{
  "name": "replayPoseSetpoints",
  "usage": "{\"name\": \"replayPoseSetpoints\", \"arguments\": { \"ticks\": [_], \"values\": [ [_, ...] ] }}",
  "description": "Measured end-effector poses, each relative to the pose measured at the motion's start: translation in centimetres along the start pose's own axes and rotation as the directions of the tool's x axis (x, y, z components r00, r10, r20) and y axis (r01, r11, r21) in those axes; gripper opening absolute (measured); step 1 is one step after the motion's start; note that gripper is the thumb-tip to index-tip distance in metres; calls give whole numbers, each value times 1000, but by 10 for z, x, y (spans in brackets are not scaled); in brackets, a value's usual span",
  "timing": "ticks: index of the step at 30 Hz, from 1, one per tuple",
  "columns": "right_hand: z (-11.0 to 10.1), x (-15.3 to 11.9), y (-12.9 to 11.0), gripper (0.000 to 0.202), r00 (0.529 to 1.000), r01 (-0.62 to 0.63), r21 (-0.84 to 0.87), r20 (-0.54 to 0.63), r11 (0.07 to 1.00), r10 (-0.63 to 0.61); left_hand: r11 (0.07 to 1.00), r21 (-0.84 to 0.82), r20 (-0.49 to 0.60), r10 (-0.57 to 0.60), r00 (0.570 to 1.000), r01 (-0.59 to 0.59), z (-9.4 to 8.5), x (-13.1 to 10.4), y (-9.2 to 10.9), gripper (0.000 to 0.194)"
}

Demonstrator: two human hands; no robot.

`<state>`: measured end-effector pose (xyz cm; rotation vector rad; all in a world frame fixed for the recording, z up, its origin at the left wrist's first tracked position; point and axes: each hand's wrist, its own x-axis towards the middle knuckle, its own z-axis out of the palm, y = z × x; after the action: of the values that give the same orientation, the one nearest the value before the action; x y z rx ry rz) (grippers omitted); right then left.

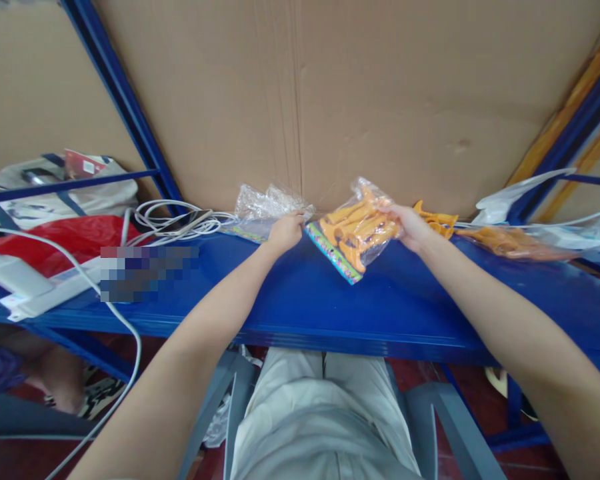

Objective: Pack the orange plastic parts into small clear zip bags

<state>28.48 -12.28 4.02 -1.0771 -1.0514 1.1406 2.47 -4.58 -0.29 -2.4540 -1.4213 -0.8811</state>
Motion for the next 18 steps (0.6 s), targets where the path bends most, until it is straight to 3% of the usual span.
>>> {"name": "replayPoseSetpoints", "arguments": {
  "ticks": [5, 9, 13, 16, 18],
  "values": [
    [-32, -2, -47, 22, 957, 196, 163, -247, 967, -152, 999, -1, 10, -52, 999, 52, 3, 2, -18, 32],
    [-72, -13, -72, 25, 858, 321, 168, -469, 932, -210, 1000, -16, 45, -14, 999, 14, 8, 3, -16, 31],
    [-119, -32, -71, 29, 760, 348, 29, -594, 937, -264, 998, -37, 82, 60, 995, -58, 11, 6, -15, 31],
    [-159, -47, -59, 37, 680, 298, -52, -690, 953, -250, 994, -32, 97, 103, 990, -100, 12, 6, -16, 31],
    [-190, -52, -49, 47, 631, 275, -186, -706, 944, -322, 994, -16, 102, 109, 989, -108, 12, 6, -17, 31]
  ]
}}
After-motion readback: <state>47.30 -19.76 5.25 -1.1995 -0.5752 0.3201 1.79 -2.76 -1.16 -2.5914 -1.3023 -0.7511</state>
